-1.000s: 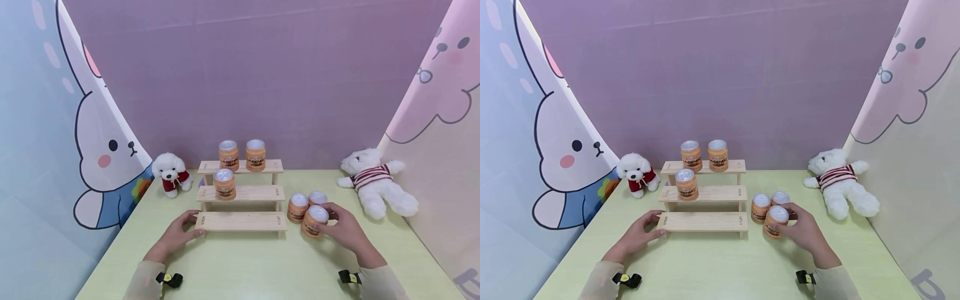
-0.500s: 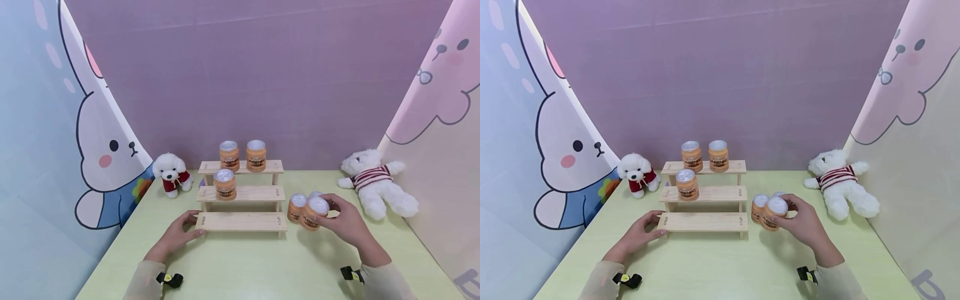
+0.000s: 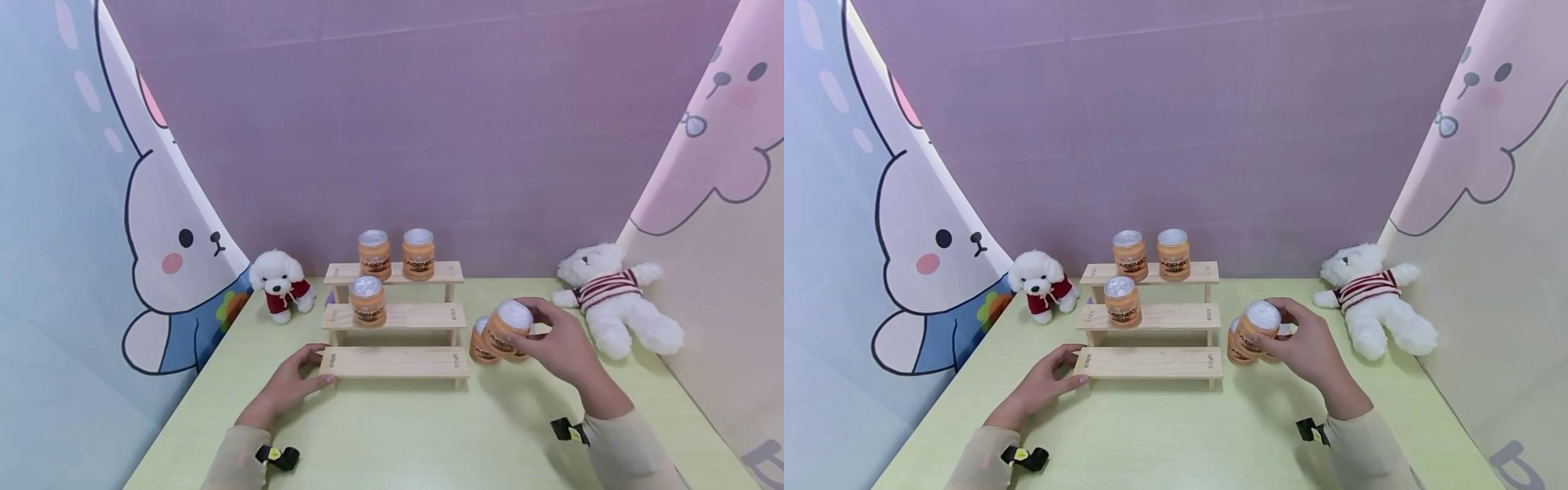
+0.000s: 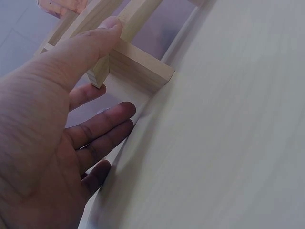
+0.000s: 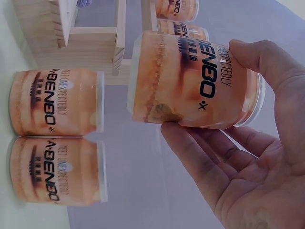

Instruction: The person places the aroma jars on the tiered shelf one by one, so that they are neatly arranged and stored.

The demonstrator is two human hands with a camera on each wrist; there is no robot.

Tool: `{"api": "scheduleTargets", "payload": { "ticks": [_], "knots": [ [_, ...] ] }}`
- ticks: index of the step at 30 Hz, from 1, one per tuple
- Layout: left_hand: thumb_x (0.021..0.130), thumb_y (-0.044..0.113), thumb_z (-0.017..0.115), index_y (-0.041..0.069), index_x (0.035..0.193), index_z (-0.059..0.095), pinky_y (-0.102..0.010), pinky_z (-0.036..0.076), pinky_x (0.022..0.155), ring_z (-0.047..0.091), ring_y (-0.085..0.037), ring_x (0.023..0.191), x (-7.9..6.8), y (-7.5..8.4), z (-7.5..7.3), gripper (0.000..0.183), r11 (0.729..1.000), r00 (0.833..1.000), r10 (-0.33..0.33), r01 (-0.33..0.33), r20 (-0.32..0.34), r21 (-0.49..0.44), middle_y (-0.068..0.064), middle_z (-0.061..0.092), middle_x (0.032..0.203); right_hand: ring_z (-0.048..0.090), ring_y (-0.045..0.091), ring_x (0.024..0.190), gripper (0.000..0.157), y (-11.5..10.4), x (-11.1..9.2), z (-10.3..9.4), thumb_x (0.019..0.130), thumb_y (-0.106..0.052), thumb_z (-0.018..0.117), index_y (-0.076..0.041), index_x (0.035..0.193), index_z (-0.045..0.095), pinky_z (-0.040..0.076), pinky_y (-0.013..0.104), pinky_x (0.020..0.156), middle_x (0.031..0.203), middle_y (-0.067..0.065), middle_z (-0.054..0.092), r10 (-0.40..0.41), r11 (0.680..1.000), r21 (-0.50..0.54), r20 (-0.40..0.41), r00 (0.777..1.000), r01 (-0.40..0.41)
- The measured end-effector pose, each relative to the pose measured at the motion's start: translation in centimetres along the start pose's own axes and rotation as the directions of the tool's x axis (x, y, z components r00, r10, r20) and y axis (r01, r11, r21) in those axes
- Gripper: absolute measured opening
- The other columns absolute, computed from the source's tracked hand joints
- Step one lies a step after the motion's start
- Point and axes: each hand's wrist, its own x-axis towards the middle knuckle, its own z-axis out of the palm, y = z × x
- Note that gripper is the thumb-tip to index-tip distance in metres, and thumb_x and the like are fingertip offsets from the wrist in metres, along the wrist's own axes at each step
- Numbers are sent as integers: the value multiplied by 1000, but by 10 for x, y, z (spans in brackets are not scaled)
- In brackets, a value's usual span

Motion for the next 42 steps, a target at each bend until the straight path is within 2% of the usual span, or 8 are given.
{"api": "scheduleTargets", "payload": {
  "ticks": [6, 17, 26, 34, 42],
  "knots": [
    [87, 48, 85, 29, 146, 54, -66, 33, 116, 54, -30, 133, -1, 1, 0, 69, 1000, 1000, -7, 7, 4, 2, -1, 66, 126, 66, 25, 103, 61, -9, 7, 2, 83, -24, 91, -10, 136, 64, 60, 26, 74, 115, 11, 70, 9, 999, 33, 3, 1000, -9],
    [88, 45, 85, 28, 146, 55, -67, 33, 116, 55, -31, 133, -1, 1, -1, 68, 1000, 1000, 8, -8, 4, -6, -2, 67, 125, 64, 23, 109, 60, -18, 20, 9, 84, -24, 92, -12, 137, 65, 60, 23, 78, 119, 10, 70, -4, 997, 72, -43, 999, 8],
    [87, 46, 86, 28, 146, 55, -66, 33, 116, 55, -31, 133, -1, -1, 0, 70, 1000, 1000, 5, -5, 4, -12, 0, 67, 125, 62, 25, 114, 64, -27, 30, 17, 85, -31, 91, -13, 140, 63, 59, 22, 79, 125, 9, 66, 25, 993, 113, -8, 1000, -24],
    [87, 47, 86, 28, 146, 55, -66, 33, 116, 55, -31, 132, 0, -1, -1, 69, 1000, 1000, 5, -5, -2, -6, -1, 67, 125, 64, 26, 110, 65, -28, 40, 31, 83, -27, 92, -9, 139, 64, 60, 26, 77, 120, 10, 69, 4, 989, 151, -22, 1000, -1],
    [85, 48, 87, 31, 145, 56, -64, 37, 114, 56, -28, 130, -1, 0, 0, 70, 1000, 1000, -24, 24, -6, -3, 2, 67, 127, 63, 26, 114, 66, -30, 46, 49, 83, -30, 92, -12, 139, 62, 62, 35, 84, 125, 8, 67, 27, 982, 187, 2, 1000, -27]
  ]
}}
